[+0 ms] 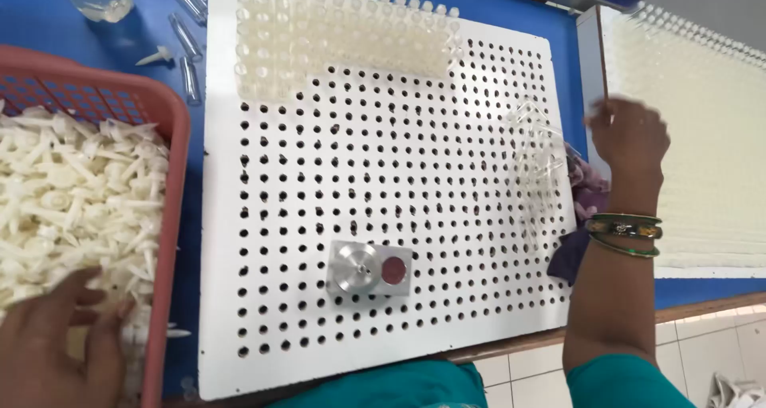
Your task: The person sits at a factory workstation and assembles small plastic components. They pick white plastic fittings from a red basket, place a clear plastic tube over each fitting, and press the parts together using a small metal jig mounted on a perforated board, placing finished assemblies into trays. Around 01:14 they pour more clear tubes from a green basket onto the work board and continue assembling.
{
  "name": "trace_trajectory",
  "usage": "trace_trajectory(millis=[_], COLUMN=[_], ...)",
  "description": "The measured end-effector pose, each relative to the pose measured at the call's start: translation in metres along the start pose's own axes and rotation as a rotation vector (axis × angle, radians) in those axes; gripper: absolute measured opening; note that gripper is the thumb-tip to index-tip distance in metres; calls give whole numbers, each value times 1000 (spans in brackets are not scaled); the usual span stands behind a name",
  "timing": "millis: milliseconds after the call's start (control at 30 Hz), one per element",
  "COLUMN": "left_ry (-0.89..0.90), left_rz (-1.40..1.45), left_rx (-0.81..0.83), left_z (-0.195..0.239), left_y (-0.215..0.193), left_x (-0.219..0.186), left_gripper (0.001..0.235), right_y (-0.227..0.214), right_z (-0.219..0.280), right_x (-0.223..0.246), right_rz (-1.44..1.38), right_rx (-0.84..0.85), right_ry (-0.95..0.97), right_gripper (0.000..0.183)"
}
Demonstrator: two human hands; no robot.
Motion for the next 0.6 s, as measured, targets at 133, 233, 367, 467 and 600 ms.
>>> trace_trajectory(millis=[133, 233, 367, 467, 600], left_ry=[-169, -266, -265, -255, -103], left_rz=[225, 290, 203, 281, 303], left_rx=[-251, -318, -408, -435, -534], left_z=[-3, 18, 8, 17, 1], left_y=[-6, 8, -16, -9, -54], left_x=[-33, -9, -47, -22, -72], left_gripper=[49, 33, 24, 23, 23], right_y=[4, -10, -19, -5, -52], right_z=[15, 43, 64, 74, 132], right_x=[-23, -5, -1, -19, 41], right_rz=[-73, -348, -460, -432, -450], right_rx=[232, 411, 385, 179, 9], right_ry=[98, 241, 183, -37, -224], right_gripper=[22, 21, 25, 43, 67])
Point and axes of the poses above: each hand's wrist, its own z-axis away from the middle knuckle, its own y-axis out of the palm, x = y × z, the point moved 1 cm from there along -z, towards the middle knuckle, and after that the axes turned 12 degrees about y, right-handed, at the moved point
